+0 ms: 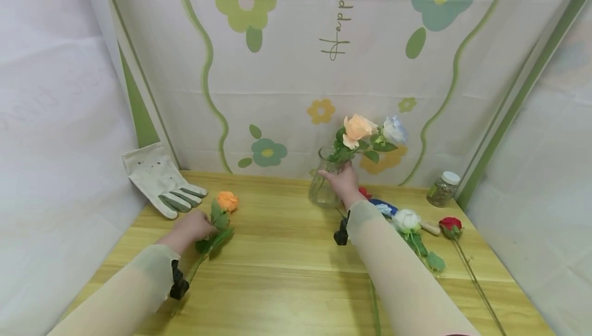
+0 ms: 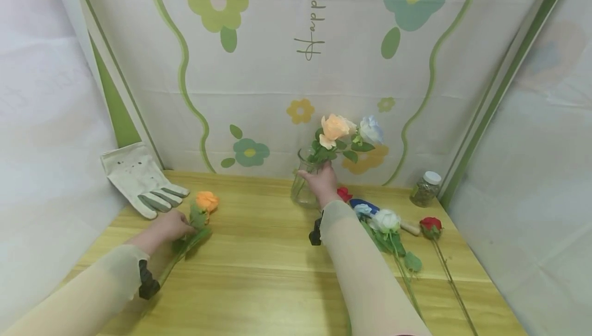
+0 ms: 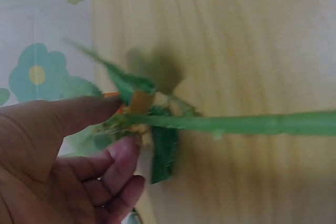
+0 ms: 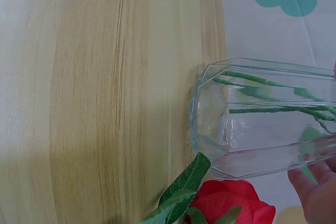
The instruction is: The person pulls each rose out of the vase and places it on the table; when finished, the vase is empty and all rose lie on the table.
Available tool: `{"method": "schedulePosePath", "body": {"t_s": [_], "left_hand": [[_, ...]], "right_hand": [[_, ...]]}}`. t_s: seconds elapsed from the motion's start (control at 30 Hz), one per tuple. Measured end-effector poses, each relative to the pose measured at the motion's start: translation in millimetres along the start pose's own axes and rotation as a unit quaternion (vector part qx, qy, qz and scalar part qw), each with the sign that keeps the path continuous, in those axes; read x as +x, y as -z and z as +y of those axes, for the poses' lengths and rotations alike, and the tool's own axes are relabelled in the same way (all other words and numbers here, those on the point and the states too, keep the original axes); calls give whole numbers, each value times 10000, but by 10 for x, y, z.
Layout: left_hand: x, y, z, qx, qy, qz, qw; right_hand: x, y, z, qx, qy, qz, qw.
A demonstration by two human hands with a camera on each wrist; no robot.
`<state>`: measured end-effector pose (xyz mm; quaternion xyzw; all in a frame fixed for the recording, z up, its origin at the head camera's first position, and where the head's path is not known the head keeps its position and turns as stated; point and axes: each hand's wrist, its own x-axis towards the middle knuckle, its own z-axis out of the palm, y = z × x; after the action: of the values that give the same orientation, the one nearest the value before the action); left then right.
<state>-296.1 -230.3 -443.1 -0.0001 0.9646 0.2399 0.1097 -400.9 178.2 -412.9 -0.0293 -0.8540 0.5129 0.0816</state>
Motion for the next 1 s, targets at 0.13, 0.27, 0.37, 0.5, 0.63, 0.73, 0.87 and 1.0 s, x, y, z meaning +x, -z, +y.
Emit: {"method": "schedulePosePath", "body": {"t_s": [0.13,0.27,0.37,0.5,0.63,0.73,0.87,1.0], "left_hand": [[49,157,71,365,-21,-322,9988],[111,312,290,670,-134,-309,9972],[173,375,564,655,-324,-120,9973],[280,399,1019,380,-742,128,9964],[422,370,1500,-111,-1087,441,9930],[547,316,1836,-388,-1344,788,9870],[699,213,2239,-666,-1688,1201,9760],[832,99,2586,-793,-1902,1532,9665]], "right_hand": [[-1,8,14,5,1,25,10000],[1,21,28,-28,-6,52,10000],[-1,30,34,15,-12,36,10000],[-4,43,46,54,-21,20,10000],[-3,44,58,19,-7,40,10000],[3,27,55,19,7,82,10000],[17,-4,44,245,49,91,9996],[25,-23,32,363,124,81,9992]]}}
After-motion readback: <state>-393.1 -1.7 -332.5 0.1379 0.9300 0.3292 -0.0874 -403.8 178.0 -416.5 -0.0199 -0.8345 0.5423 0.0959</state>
